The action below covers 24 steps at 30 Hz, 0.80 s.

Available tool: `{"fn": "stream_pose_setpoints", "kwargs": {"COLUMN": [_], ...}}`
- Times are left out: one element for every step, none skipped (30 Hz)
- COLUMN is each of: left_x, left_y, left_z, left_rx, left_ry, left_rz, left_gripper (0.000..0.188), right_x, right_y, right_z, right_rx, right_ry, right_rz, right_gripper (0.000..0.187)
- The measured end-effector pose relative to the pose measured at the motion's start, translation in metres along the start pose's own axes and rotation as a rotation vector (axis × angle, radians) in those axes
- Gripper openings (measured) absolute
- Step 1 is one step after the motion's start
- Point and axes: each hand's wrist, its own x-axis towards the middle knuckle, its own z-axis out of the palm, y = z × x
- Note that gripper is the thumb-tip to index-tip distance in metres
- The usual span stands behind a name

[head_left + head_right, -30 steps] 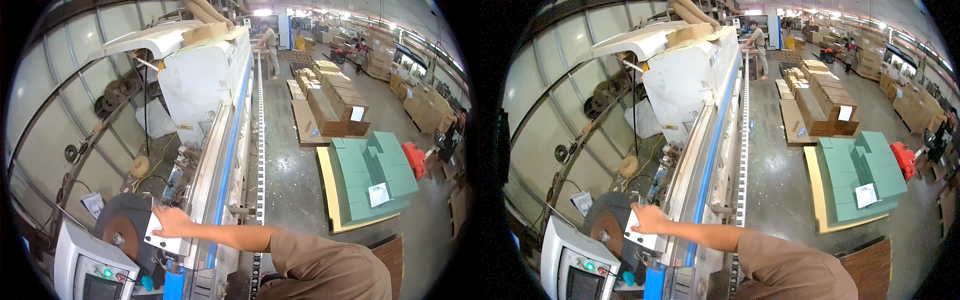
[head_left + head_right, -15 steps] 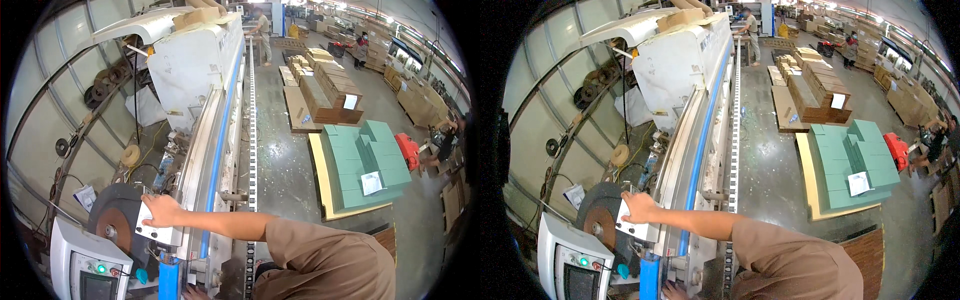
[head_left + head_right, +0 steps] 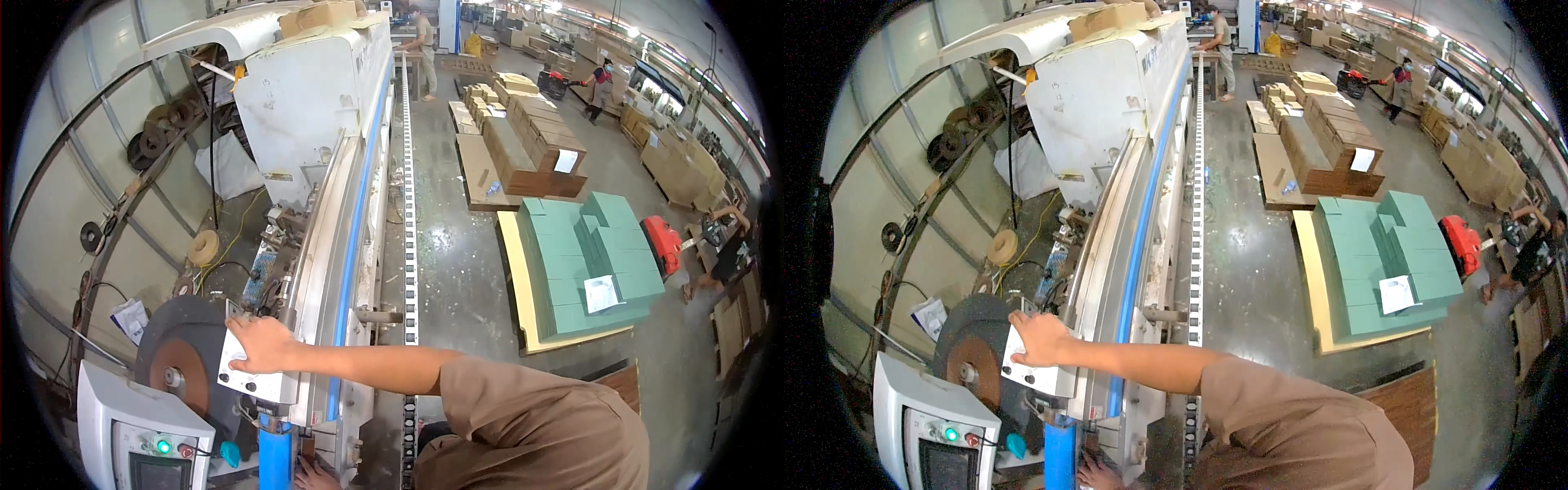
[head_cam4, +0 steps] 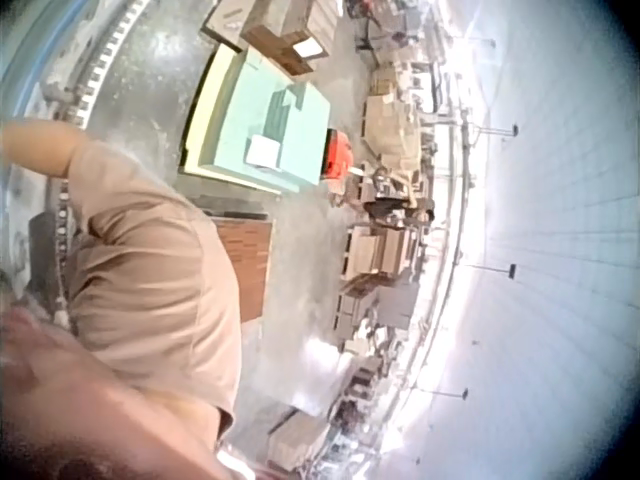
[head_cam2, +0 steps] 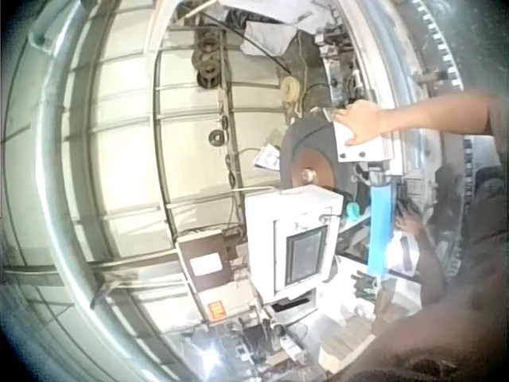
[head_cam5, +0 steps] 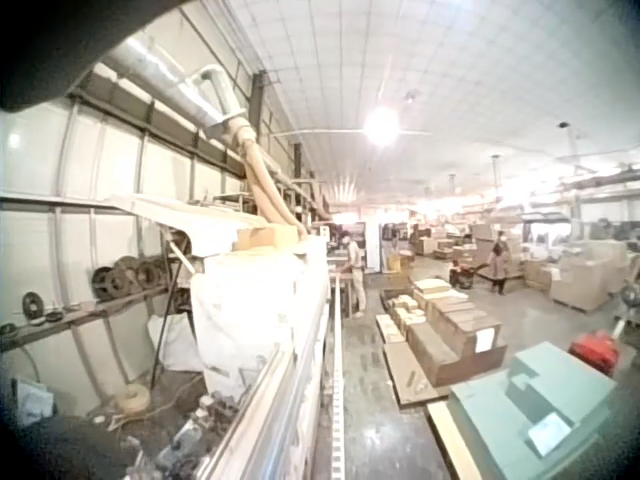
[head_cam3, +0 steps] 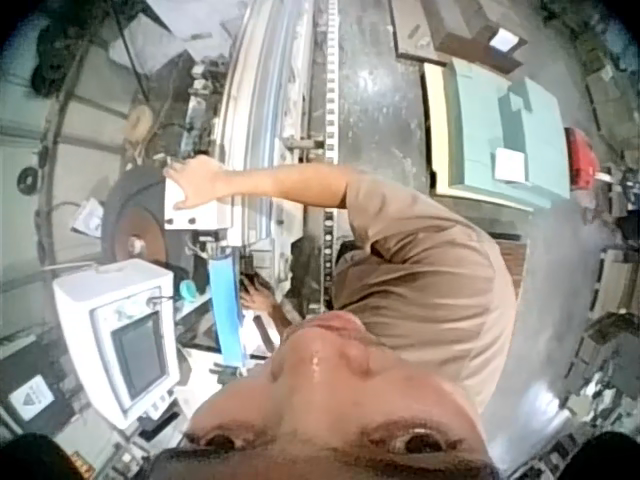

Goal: The person operates a machine to process small wooden blocks. They pick up blocks from a stack, place them into the machine's feed slot, and press a button to activate the machine. The processed blocks are then collected and stacked on a nearby table.

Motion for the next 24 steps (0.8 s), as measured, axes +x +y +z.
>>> {"fn": "stream_pose_setpoints", "kwargs": {"left_x": [0.000, 0.000, 0.001, 0.001, 0.001, 0.001, 0.000, -0.001, 0.000, 0.000, 0.001, 0.002, 0.000, -0.002, -0.004, -0.005, -0.006, -0.006, -0.006, 0.002, 0.002, -0.001, 0.003, 0.000], "left_y": [-0.002, -0.001, 0.001, 0.001, 0.003, 0.008, 0.013, 0.016, 0.020, 0.022, 0.022, 0.017, 0.010, 0.005, 0.003, 0.000, 0.004, 0.007, 0.005, 0.009, -0.001, -0.014, 0.005, 0.018], "left_z": [0.000, 0.001, 0.003, 0.004, 0.006, 0.002, -0.003, -0.010, -0.018, -0.027, -0.032, -0.031, -0.027, -0.024, -0.019, -0.014, -0.017, -0.019, -0.025, -0.028, -0.001, 0.018, -0.004, -0.028], "left_rx": [0.051, 0.030, 0.009, -0.011, -0.022, 0.005, 0.032, 0.061, 0.066, 0.070, 0.078, 0.070, 0.063, 0.052, 0.067, 0.078, 0.089, 0.101, 0.195, 0.184, 0.129, 0.089, 0.131, 0.141], "left_ry": [0.013, 0.026, 0.038, 0.049, 0.084, 0.084, 0.083, 0.084, 0.040, -0.003, -0.044, -0.061, -0.077, -0.097, -0.082, -0.075, -0.076, -0.077, -0.150, 0.018, -0.100, -0.212, -0.230, -0.194], "left_rz": [0.016, 0.040, 0.066, 0.091, 0.077, 0.089, 0.101, 0.110, 0.101, 0.092, 0.081, 0.091, 0.100, 0.111, 0.118, 0.105, 0.095, 0.086, 0.102, 0.217, 0.146, 0.070, 0.065, 0.046], "left_gripper": [0.047, 0.045, 0.044, 0.043, 0.038, 0.038, 0.039, 0.040, 0.041, 0.043, 0.045, 0.046, 0.048, 0.049, 0.052, 0.053, 0.054, 0.056, 0.060, 0.056, 0.061, 0.069, 0.071, 0.068], "right_x": [0.000, -0.001, 0.000, 0.001, 0.002, 0.001, 0.001, 0.001, 0.001, 0.001, 0.001, 0.001, 0.000, -0.001, -0.001, 0.000, -0.002, 0.001, 0.001, -0.003, -0.002, -0.002, 0.001, -0.009], "right_y": [0.003, 0.001, 0.001, 0.001, 0.001, 0.002, 0.003, 0.003, 0.003, 0.004, 0.002, 0.000, -0.002, -0.003, -0.003, -0.002, 0.001, 0.002, 0.001, 0.006, 0.010, 0.015, 0.022, 0.025], "right_z": [0.006, 0.006, 0.004, 0.002, 0.001, 0.003, 0.006, 0.008, 0.008, 0.008, 0.005, 0.003, 0.000, -0.002, -0.004, -0.005, -0.001, 0.003, 0.004, 0.001, -0.003, -0.009, -0.022, -0.057], "right_rx": [-0.005, -0.015, -0.020, -0.025, -0.029, -0.028, -0.027, -0.024, -0.014, -0.005, 0.008, 0.004, 0.000, -0.007, 0.002, 0.011, 0.020, 0.039, 0.060, 0.074, 0.073, 0.080, 0.103, 0.169], "right_ry": [0.023, 0.042, 0.021, -0.001, -0.022, -0.002, 0.019, 0.039, 0.027, 0.016, 0.006, -0.004, -0.014, -0.026, -0.019, -0.011, -0.008, 0.005, 0.043, 0.095, 0.201, 0.311, 0.414, 0.554], "right_rz": [-0.008, -0.019, -0.013, -0.007, 0.000, -0.006, -0.012, -0.022, -0.015, -0.008, -0.004, 0.005, 0.014, 0.025, 0.005, -0.016, -0.028, -0.042, -0.073, -0.089, -0.123, -0.163, -0.170, -0.191], "right_gripper": [0.091, 0.091, 0.092, 0.092, 0.093, 0.093, 0.094, 0.094, 0.094, 0.094, 0.095, 0.093, 0.092, 0.091, 0.091, 0.092, 0.093, 0.097, 0.098, 0.099, 0.099, 0.098, 0.091, 0.083]}}
